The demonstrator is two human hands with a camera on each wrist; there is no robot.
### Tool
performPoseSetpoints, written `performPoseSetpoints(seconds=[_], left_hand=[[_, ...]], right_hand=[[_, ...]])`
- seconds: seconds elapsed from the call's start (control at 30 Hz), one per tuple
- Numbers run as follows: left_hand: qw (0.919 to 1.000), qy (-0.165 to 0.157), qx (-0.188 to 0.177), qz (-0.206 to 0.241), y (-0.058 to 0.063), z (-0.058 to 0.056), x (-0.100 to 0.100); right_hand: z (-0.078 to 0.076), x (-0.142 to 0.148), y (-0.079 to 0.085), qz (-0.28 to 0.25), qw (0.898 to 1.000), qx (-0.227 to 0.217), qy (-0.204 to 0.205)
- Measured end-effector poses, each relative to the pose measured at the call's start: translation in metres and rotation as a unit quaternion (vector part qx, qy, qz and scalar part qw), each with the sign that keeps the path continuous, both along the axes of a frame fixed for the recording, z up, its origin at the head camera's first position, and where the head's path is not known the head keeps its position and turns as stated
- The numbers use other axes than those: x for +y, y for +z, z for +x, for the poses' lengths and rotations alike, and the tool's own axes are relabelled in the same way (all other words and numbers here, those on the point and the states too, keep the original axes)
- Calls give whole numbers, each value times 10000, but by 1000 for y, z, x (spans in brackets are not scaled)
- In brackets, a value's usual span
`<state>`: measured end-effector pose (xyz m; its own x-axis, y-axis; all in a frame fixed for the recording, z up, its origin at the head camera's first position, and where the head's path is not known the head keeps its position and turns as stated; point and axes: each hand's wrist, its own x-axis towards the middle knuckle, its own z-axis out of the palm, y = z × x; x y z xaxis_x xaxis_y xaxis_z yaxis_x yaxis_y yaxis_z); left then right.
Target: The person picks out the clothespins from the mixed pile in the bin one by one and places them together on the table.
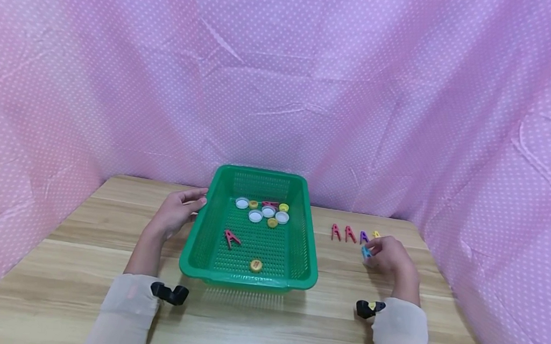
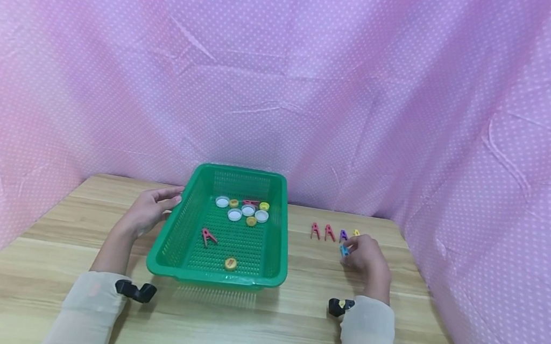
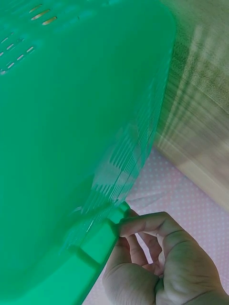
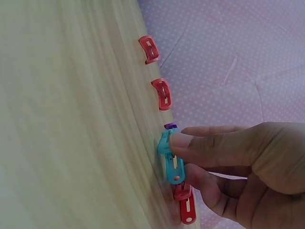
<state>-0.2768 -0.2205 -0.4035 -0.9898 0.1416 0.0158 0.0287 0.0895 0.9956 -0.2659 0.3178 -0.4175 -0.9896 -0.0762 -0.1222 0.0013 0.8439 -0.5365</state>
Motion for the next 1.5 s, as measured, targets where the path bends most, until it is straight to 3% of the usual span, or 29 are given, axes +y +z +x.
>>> performPoseSetpoints(seconds=[0.47,0.8,0.93,1.23,1.5], left_hand=[[10000,12,21,40,-1,-1,0],[9999,120,11,-6,-1,-1,1],[9999,134,10,9,-1,-1,2],[9999,170,-7,-6,-1,-1,2],[9998,180,-39,-33,-1,-1,2]], right_hand=[[-3,2,0,-109,9999,-5,55],[-5,-7,25,-226,9982,476,303],[-10,-19,36,-120,9949,842,549],[-21,-59,58,105,9916,906,920],[-26,-104,80,641,9717,1616,1600]])
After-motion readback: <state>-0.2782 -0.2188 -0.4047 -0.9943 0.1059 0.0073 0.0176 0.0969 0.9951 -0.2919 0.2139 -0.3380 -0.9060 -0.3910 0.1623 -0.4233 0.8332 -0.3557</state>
